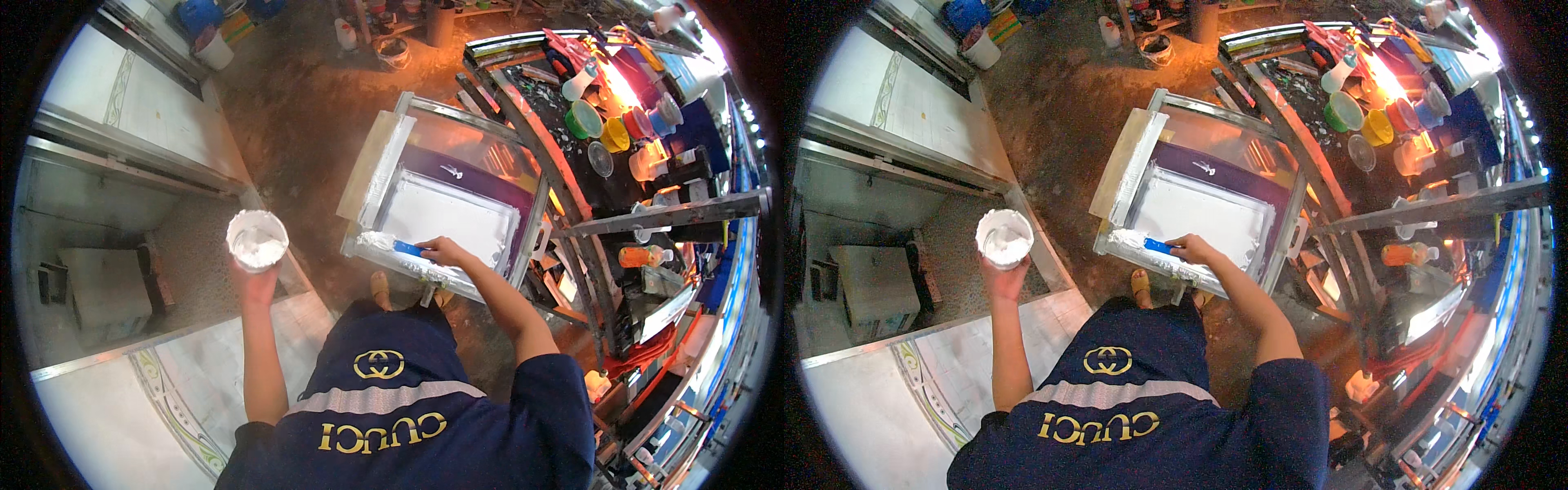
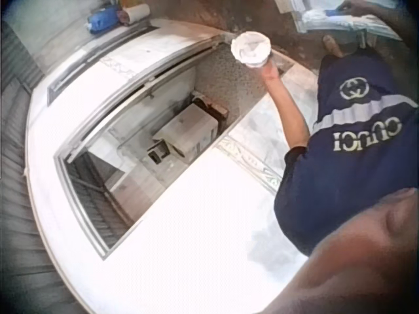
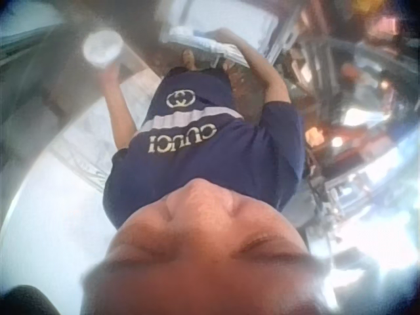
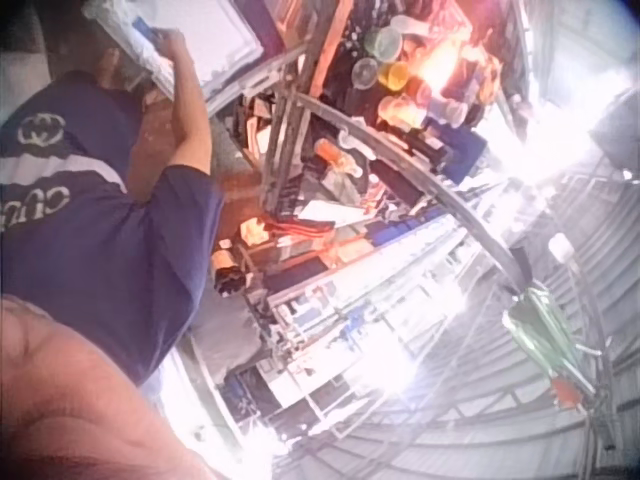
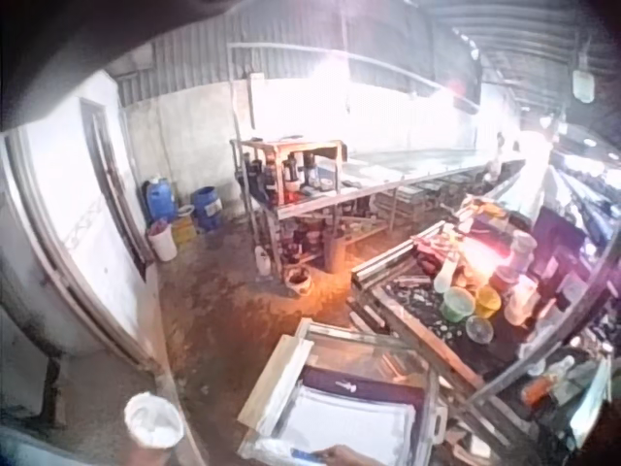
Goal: The person uses a squeegee to pull white ink across a screen printing frame mounted on a large blue banner. After completing the print, the person moves the frame to a workbench, picks up a small container of white paste, and uses a spatula to spread the paste onto the screen mesh.
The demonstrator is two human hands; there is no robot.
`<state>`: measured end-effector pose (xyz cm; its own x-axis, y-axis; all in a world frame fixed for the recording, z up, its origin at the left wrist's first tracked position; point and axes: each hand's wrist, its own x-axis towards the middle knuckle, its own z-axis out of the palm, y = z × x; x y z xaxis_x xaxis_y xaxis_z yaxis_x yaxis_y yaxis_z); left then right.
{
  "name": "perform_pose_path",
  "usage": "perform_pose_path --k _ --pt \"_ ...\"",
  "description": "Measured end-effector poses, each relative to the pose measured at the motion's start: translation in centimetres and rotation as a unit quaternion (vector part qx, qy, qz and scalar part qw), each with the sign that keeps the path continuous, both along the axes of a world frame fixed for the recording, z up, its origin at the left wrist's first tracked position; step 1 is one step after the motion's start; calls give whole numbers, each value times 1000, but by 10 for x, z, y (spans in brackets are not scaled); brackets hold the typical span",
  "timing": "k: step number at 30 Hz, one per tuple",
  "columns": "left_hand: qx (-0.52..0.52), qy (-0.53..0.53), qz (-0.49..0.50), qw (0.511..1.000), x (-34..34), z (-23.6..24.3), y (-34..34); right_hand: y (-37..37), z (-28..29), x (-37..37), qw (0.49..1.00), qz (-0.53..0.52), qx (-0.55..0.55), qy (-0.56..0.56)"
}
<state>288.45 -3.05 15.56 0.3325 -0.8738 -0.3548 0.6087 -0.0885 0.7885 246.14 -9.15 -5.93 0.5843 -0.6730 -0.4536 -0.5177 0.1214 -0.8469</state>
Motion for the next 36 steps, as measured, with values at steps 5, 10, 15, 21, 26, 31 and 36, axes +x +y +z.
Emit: perform_pose_path --k 5,10,15,21,26,31,36 --pt "30 135 -39 990 -16 -7 -23 -11 53 -26 984 38 174 7" --pt "0 34 -87 996 -50 -54 -39 20 140 -91 996 -10 57 72" --pt "3 186 -159 970 -146 -77 -37 58 243 -146 993 -94 -67 20" --pt "-78 186 -161 966 -312 -88 -23 95 282 -175 935 -102 -318 116" --pt "-43 304 -66 950 -388 -100 -32 138 238 -158 880 -14 -433 197" --pt "-100 274 -47 955 -394 -62 -31 155 287 -227 864 73 -458 196" --pt "-67 233 -137 960 -385 -60 -7 112 349 -273 820 176 -502 212"
